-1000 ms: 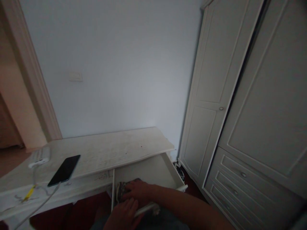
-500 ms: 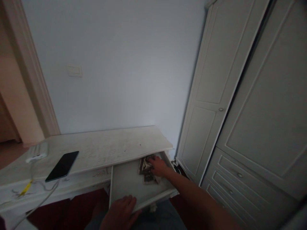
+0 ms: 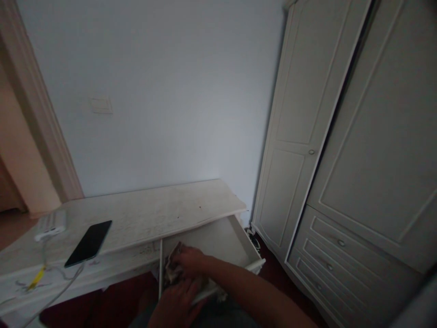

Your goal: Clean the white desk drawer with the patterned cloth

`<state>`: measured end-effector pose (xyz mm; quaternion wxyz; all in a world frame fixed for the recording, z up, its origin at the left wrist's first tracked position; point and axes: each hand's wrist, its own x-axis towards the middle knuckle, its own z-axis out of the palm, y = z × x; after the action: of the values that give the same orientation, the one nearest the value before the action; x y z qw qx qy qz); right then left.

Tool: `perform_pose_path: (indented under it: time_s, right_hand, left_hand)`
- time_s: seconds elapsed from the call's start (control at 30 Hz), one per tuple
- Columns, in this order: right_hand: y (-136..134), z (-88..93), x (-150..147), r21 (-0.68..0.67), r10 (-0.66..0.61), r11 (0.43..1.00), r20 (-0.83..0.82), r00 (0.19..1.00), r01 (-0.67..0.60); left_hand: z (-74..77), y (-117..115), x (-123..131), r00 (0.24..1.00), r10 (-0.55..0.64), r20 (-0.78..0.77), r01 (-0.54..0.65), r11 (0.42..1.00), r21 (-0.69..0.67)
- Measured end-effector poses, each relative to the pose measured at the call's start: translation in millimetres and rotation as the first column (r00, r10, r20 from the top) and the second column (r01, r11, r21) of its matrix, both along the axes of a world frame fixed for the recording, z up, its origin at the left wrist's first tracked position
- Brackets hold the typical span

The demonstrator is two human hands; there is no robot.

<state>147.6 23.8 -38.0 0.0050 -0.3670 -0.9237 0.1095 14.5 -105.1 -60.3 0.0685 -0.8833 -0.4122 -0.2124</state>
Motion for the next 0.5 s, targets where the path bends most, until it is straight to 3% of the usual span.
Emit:
perform_pose_path:
  time_s: [0.07,0.1,0.2,0.3,0.4,0.5]
  right_hand:
    - [-10,-2.3,4,-0.066,0.147,0.987,0.049,0.988,-0.144]
    - [-13,-0.3,13,-0.082,0.157,0.985,0.064,0.986,-0.152]
    - [-22,17.8,62,-0.082,-0.013,0.996,0.038,0.999,0.017]
    - [-38,45.8,137,-0.069,-0.256,0.967,-0.223,0.941,0.247]
    - [-64,74.2,220,-0.118,-0.437,0.882,-0.571,0.695,0.457]
    - [-88,93.7,286,-0.162,-0.492,0.762,-0.775,0.398,0.627]
  left_hand:
    - [4.3,-1,1,0.999,0.016,-0.049,-0.019,0.999,-0.046]
    - [5.8,-1,2,0.997,0.017,-0.07,-0.022,0.997,-0.069]
    - [4.4,2,1,0.997,0.017,-0.077,-0.025,0.994,-0.106]
    - [-6.3,8,-3,0.997,0.014,-0.075,-0.021,0.995,-0.097]
    - [-15.5,12,-5,0.997,0.015,-0.074,-0.018,0.999,-0.033]
    - [-14.7,8,-4,0.995,0.032,-0.095,-0.027,0.999,0.046]
